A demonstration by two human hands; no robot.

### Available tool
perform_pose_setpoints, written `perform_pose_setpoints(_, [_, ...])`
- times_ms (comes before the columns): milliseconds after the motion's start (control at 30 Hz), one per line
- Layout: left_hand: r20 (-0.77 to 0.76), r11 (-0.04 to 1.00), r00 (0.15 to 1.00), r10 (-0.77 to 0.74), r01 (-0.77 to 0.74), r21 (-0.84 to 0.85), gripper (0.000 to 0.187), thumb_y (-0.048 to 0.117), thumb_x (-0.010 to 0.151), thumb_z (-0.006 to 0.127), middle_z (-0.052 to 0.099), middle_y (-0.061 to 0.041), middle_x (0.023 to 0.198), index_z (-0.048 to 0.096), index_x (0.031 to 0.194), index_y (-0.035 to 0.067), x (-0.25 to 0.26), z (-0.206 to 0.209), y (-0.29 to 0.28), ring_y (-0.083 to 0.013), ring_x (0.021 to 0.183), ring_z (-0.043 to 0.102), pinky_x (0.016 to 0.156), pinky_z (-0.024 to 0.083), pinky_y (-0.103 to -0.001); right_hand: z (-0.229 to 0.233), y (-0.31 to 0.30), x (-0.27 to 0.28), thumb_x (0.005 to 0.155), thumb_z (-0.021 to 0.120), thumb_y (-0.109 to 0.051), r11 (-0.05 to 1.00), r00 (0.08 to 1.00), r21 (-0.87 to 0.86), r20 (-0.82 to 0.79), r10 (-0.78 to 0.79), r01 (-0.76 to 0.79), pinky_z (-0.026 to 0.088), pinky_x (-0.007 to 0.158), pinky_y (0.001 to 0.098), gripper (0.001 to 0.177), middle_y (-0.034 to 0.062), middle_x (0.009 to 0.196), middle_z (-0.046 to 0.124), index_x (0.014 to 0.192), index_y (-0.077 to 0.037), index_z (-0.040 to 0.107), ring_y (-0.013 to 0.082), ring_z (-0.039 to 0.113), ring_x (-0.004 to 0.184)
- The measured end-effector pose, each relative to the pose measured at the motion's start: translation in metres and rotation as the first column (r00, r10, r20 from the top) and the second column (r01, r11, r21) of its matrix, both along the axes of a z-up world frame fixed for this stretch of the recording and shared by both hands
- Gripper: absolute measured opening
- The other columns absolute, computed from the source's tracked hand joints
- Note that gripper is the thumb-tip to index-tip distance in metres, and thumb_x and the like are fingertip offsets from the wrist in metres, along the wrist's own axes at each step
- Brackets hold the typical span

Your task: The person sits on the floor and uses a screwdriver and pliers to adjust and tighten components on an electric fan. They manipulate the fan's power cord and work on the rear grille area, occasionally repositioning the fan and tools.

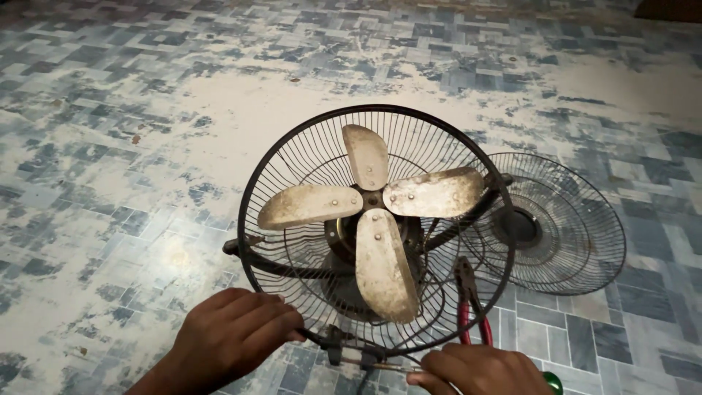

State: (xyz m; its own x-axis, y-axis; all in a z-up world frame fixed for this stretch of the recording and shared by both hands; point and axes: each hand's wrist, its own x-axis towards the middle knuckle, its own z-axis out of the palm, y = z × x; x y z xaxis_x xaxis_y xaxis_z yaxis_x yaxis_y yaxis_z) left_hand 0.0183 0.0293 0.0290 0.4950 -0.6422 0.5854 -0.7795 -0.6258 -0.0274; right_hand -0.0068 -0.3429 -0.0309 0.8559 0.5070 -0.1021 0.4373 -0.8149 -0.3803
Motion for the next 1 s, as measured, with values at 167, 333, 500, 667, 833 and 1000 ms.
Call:
perform_pose_setpoints(167, [-0.017,1.0,1.0,0.01,-0.01,-0.019,0.019,0.032,0.085,0.08,0.076,0.002,0.088,0.073,0.091,0.015,-0.006,0.008,-0.005,-0.0165,0.085,0.075,0.072,0.056,-0.033,0.038,0.02,-0.015,0.089,0.069,-0.046,0.992,0.993,0.074,0.045,-0.107,0.103,0.06,0.056,0.0417,0.03,0.0028,0.072,0.076,0.087,-0.016,0.076,0.0244,0.077,0.066])
perform_pose_setpoints(333, [0.094,0.999,0.995,0.015,-0.019,0.039,0.021,0.026,0.082,0.078,0.075,-0.001,0.093,0.074,0.097,0.012,-0.015,0.008,-0.005,-0.0204,0.094,0.072,0.076,0.056,-0.036,0.067,0.033,-0.029,0.083,0.071,-0.044,0.975,0.977,0.086,0.052,-0.208,0.203,0.057,0.054,0.0443,0.027,0.0034,0.074,0.075,0.089,-0.018,0.078,0.0257,0.075,0.061])
perform_pose_setpoints(500, [0.16,0.991,0.987,0.008,-0.029,0.134,0.025,0.013,0.077,0.075,0.075,-0.002,0.097,0.076,0.102,0.01,-0.022,0.012,-0.005,-0.0219,0.097,0.07,0.076,0.056,-0.036,0.084,0.04,-0.038,0.086,0.068,-0.048,0.966,0.966,0.051,0.025,-0.255,0.254,0.056,0.057,0.0418,0.03,0.0004,0.075,0.075,0.087,-0.019,0.076,0.0248,0.074,0.064])
perform_pose_setpoints(667, [0.144,0.996,0.99,-0.006,-0.007,0.086,0.017,0.019,0.08,0.077,0.075,0.0,0.094,0.074,0.094,0.011,-0.027,0.018,-0.007,-0.0194,0.091,0.07,0.07,0.056,-0.035,0.089,0.039,-0.047,0.086,0.069,-0.045,0.971,0.969,0.177,0.157,-0.191,0.163,0.052,0.053,0.0447,0.03,0.0025,0.074,0.074,0.083,-0.015,0.076,0.0302,0.07,0.063])
perform_pose_setpoints(833, [0.032,1.0,0.999,-0.003,0.003,-0.005,0.015,0.021,0.079,0.081,0.074,0.002,0.085,0.074,0.086,0.011,-0.032,0.028,-0.011,-0.0171,0.078,0.067,0.062,0.055,-0.032,0.092,0.04,-0.048,0.086,0.069,-0.046,0.965,0.971,0.16,0.085,-0.225,0.209,0.051,0.057,0.0449,0.031,0.0028,0.072,0.072,0.084,-0.016,0.076,0.0308,0.069,0.062])
perform_pose_setpoints(1000, [-0.026,1.0,1.0,0.017,-0.018,-0.026,0.015,0.022,0.077,0.082,0.073,0.002,0.081,0.074,0.083,0.012,-0.034,0.033,-0.014,-0.0178,0.071,0.065,0.059,0.054,-0.033,0.091,0.039,-0.047,0.087,0.07,-0.045,0.962,0.975,0.184,0.061,-0.214,0.2,0.051,0.057,0.0448,0.029,0.0022,0.072,0.073,0.085,-0.016,0.077,0.0309,0.069,0.063])
